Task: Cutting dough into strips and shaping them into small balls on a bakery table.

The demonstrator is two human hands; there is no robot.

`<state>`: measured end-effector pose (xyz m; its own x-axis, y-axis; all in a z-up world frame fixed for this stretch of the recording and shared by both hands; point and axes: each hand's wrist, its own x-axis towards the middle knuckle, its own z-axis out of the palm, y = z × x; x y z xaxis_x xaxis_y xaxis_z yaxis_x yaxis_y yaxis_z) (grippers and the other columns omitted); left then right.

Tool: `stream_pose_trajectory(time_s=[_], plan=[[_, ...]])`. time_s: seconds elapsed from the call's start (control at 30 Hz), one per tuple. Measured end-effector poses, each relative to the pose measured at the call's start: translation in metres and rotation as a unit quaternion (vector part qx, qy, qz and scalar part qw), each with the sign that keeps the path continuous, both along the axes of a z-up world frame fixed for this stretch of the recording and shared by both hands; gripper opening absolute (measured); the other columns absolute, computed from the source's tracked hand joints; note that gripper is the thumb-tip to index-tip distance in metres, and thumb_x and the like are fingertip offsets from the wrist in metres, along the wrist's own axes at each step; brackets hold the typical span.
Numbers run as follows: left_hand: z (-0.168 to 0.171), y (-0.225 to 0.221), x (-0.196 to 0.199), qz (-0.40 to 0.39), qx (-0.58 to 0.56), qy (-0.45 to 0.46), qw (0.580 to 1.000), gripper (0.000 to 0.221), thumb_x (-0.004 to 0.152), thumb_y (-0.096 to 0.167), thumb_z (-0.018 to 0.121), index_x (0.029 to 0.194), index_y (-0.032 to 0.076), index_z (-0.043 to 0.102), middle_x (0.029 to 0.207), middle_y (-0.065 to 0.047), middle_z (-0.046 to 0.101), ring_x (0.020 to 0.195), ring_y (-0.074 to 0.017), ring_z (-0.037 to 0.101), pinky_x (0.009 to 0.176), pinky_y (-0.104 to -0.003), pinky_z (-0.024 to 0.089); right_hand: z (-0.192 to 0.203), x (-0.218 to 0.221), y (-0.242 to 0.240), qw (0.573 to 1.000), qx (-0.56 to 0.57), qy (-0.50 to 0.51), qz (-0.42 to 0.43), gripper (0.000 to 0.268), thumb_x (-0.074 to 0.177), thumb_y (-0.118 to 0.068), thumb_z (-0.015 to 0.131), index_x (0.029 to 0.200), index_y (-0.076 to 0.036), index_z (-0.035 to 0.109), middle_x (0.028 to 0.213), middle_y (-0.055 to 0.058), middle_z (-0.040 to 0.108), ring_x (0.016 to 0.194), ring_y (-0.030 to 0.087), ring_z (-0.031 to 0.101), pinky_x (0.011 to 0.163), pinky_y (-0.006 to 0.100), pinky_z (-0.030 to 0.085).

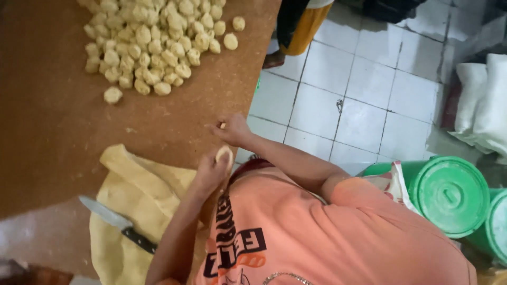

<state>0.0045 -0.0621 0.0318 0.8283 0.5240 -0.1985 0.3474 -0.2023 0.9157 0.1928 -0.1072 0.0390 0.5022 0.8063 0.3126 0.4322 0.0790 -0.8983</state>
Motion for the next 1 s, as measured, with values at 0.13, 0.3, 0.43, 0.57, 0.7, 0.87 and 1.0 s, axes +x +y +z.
stream_pose_trajectory(time_s=[0.13, 0.3, 0.43, 0.57, 0.7, 0.87, 1.0], plan=[[0.048, -0.029, -0.018, -0.032, -0.169, -0.104, 0.980, 0.018, 0.095, 0.021, 0.062, 0.102, 0.010, 0.075, 0.069, 0.002, 0.060, 0.061, -0.0096, 0.057, 0.056, -0.025, 0.047, 0.004, 0.011, -0.011, 0.996, -0.058, -0.053, -0.041, 0.040, 0.086, -0.031, 0.076, 0.112, -0.003, 0.064, 0.102, 0.032, 0.061, 0.098, 0.055, 0.059, 0.087, 0.060, 0.044], [0.055, -0.003, -0.010, 0.025, -0.226, -0.066, 0.972, 0.083, 0.088, 0.008, 0.068, 0.158, -0.018, 0.031, 0.144, -0.044, 0.055, 0.133, -0.0429, 0.061, 0.108, -0.055, 0.052, 0.059, -0.017, -0.038, 0.956, 0.167, -0.231, 0.073, 0.015, 0.094, -0.017, 0.065, 0.092, -0.004, 0.069, 0.081, 0.018, 0.058, 0.070, 0.037, 0.060, 0.066, 0.047, 0.047], [0.002, -0.007, 0.003, 0.037, -0.298, -0.178, 0.937, 0.042, 0.087, -0.005, 0.058, 0.129, -0.008, 0.063, 0.108, -0.016, 0.066, 0.098, -0.0239, 0.064, 0.083, -0.039, 0.060, 0.075, -0.021, -0.038, 0.938, 0.171, -0.274, 0.126, 0.039, 0.105, -0.031, 0.059, 0.069, -0.016, 0.059, 0.070, 0.000, 0.052, 0.061, 0.027, 0.053, 0.063, 0.040, 0.047], [0.032, -0.030, 0.026, 0.107, -0.108, 0.073, 0.986, 0.052, 0.103, 0.044, 0.058, 0.126, -0.001, 0.070, 0.119, -0.027, 0.074, 0.116, -0.0465, 0.069, 0.102, -0.059, 0.053, 0.086, -0.019, -0.036, 0.955, 0.136, -0.238, 0.109, 0.033, 0.106, -0.039, 0.059, 0.085, -0.016, 0.069, 0.083, 0.000, 0.059, 0.073, 0.026, 0.060, 0.067, 0.037, 0.050], [0.038, -0.021, 0.038, -0.001, -0.156, -0.005, 0.988, 0.013, 0.097, 0.018, 0.062, 0.103, 0.011, 0.071, 0.079, 0.004, 0.065, 0.068, -0.0082, 0.064, 0.081, -0.025, 0.056, 0.055, 0.002, -0.040, 0.977, 0.129, -0.142, 0.089, 0.046, 0.104, -0.043, 0.061, 0.068, -0.015, 0.056, 0.069, -0.002, 0.047, 0.061, 0.027, 0.052, 0.060, 0.037, 0.046], [0.063, -0.051, 0.024, -0.045, -0.129, -0.101, 0.986, 0.029, 0.098, 0.011, 0.054, 0.106, -0.005, 0.077, 0.081, -0.009, 0.065, 0.060, -0.0186, 0.059, 0.053, -0.028, 0.053, 0.051, 0.021, -0.032, 0.991, -0.105, -0.072, -0.030, 0.034, 0.095, -0.028, 0.071, 0.075, -0.002, 0.067, 0.068, 0.026, 0.065, 0.069, 0.054, 0.064, 0.059, 0.058, 0.045], [0.101, -0.043, 0.072, -0.244, -0.054, -0.116, 0.961, 0.020, 0.106, 0.032, 0.059, 0.091, 0.022, 0.068, 0.073, 0.002, 0.062, 0.071, -0.0133, 0.058, 0.067, -0.032, 0.048, 0.005, 0.076, -0.022, 0.990, -0.084, -0.045, -0.101, 0.025, 0.093, -0.023, 0.060, 0.090, 0.001, 0.064, 0.081, 0.035, 0.061, 0.081, 0.059, 0.062, 0.069, 0.061, 0.048]])
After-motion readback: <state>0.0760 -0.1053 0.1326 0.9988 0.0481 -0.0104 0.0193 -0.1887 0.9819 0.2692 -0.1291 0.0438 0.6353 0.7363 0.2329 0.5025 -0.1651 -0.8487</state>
